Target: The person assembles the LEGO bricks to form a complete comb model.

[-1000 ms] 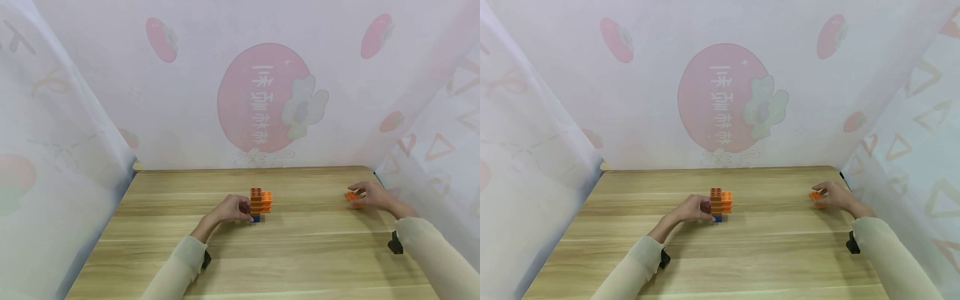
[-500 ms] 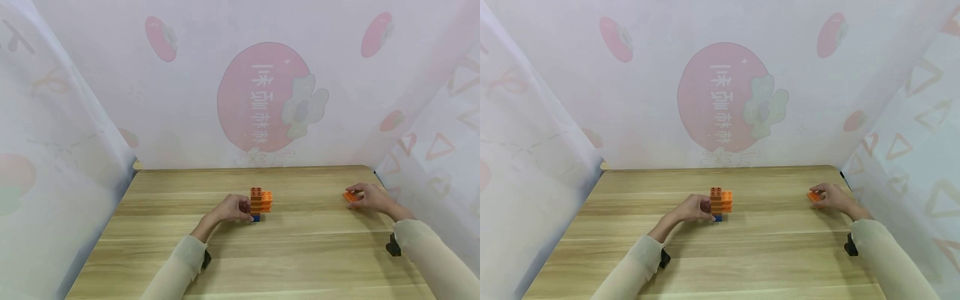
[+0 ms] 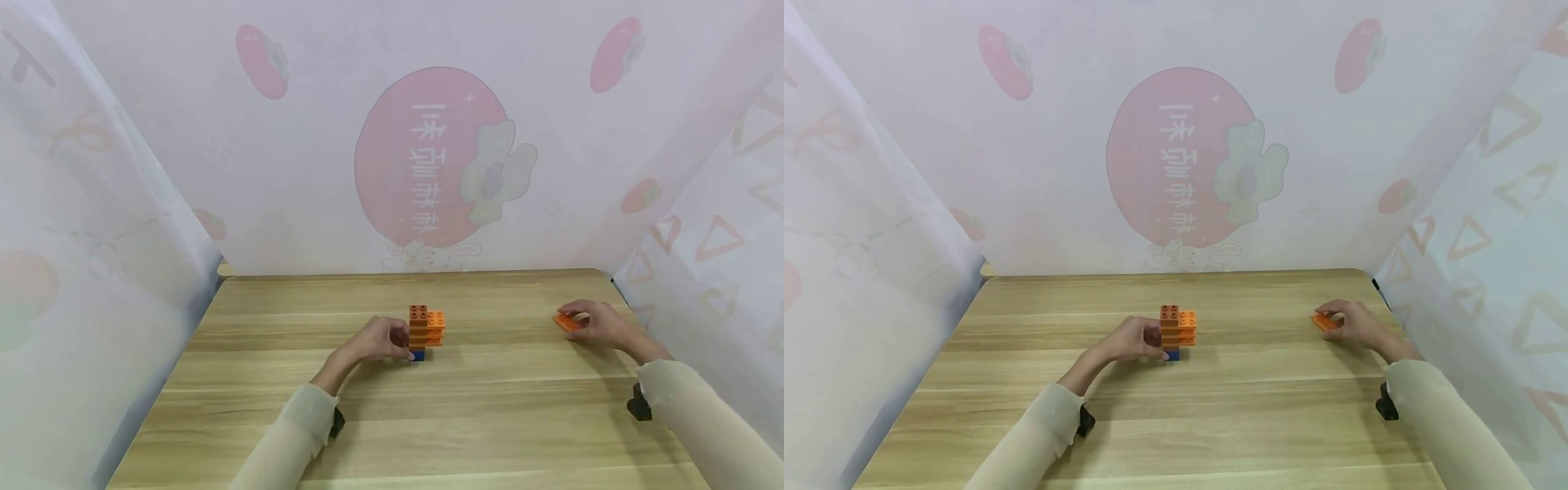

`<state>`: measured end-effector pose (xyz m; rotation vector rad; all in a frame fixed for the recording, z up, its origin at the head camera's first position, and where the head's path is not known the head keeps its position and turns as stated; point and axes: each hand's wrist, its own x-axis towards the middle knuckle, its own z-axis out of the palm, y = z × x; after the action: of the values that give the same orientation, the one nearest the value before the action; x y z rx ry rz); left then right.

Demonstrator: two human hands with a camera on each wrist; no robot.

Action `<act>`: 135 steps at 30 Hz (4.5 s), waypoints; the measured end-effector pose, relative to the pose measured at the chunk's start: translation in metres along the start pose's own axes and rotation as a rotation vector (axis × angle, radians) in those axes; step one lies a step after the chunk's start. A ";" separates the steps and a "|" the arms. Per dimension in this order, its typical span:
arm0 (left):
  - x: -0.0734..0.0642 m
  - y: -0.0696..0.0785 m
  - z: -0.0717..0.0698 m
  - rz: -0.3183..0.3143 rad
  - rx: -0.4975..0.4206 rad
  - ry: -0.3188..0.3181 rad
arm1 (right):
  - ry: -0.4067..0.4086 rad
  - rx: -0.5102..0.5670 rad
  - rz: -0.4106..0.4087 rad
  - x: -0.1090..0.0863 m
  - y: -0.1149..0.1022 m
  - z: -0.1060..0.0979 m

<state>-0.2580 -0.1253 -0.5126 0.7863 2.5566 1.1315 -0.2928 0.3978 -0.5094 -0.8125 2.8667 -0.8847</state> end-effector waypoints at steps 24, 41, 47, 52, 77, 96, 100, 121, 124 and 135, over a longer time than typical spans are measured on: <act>0.001 -0.003 0.001 0.006 0.001 -0.011 | -0.041 -0.012 -0.001 0.004 -0.001 0.007; 0.002 -0.006 0.001 -0.001 0.004 -0.010 | -0.043 -0.019 -0.047 0.011 -0.016 0.009; 0.001 -0.004 0.001 0.003 0.000 -0.009 | -0.043 -0.027 -0.089 0.019 -0.029 0.008; 0.002 -0.004 0.000 0.007 -0.006 -0.013 | -0.018 -0.031 -0.140 0.026 -0.042 0.009; 0.001 -0.004 0.001 -0.006 0.011 -0.008 | 0.002 -0.034 -0.357 0.062 -0.128 0.012; 0.001 -0.003 0.000 -0.014 0.015 -0.005 | 0.045 -0.020 -0.549 0.087 -0.177 0.013; 0.001 -0.003 0.000 -0.018 0.016 -0.010 | 0.040 -0.009 -0.573 0.090 -0.187 0.013; 0.001 -0.004 -0.001 0.007 -0.015 -0.010 | -0.052 0.002 -0.624 0.114 -0.232 0.024; 0.001 -0.004 -0.001 0.015 -0.015 -0.013 | -0.058 -0.002 -0.643 0.116 -0.237 0.027; 0.003 -0.006 -0.002 0.028 -0.011 -0.012 | -0.090 -0.034 -0.677 0.126 -0.250 0.038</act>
<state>-0.2636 -0.1274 -0.5157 0.8257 2.5358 1.1444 -0.2770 0.1410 -0.3927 -1.8250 2.5378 -0.7972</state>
